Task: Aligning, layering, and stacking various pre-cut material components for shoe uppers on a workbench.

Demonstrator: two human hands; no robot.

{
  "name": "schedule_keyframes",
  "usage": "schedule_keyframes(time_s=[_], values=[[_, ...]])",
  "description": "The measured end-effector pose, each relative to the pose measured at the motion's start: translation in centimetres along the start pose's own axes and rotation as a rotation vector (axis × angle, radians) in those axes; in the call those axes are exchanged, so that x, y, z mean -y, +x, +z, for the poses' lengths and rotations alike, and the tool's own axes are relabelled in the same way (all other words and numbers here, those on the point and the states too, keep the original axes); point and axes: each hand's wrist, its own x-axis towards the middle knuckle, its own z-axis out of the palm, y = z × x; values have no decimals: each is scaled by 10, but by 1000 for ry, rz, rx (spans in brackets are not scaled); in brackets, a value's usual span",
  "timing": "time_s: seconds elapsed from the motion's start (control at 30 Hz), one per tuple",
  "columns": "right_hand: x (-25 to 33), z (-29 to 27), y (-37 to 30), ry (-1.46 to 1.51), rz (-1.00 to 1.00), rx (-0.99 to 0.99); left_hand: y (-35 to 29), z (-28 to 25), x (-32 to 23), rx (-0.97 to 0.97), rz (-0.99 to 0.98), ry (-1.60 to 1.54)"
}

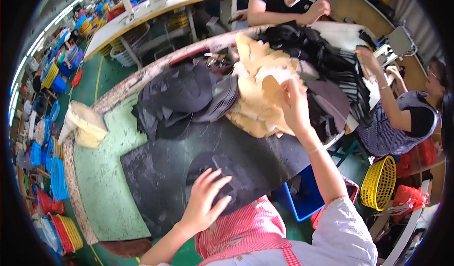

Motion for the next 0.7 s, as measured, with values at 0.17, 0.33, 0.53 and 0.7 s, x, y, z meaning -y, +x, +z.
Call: schedule_keyframes(time_s=[0.17, 0.33, 0.53, 0.7], values=[[83, -36, -36, 84, -169, 740, 45, -18, -4, -15, -232, -621], [89, -47, -35, 520, -108, 1316, 56, -10, -13, 306, -280, -678], [94, -31, -41, 445, -679, 423, 45, -1, -7, 293, -132, -1216], [119, -37, -79, 649, -72, 608, 45, -7, -23, 40, -232, -939]])
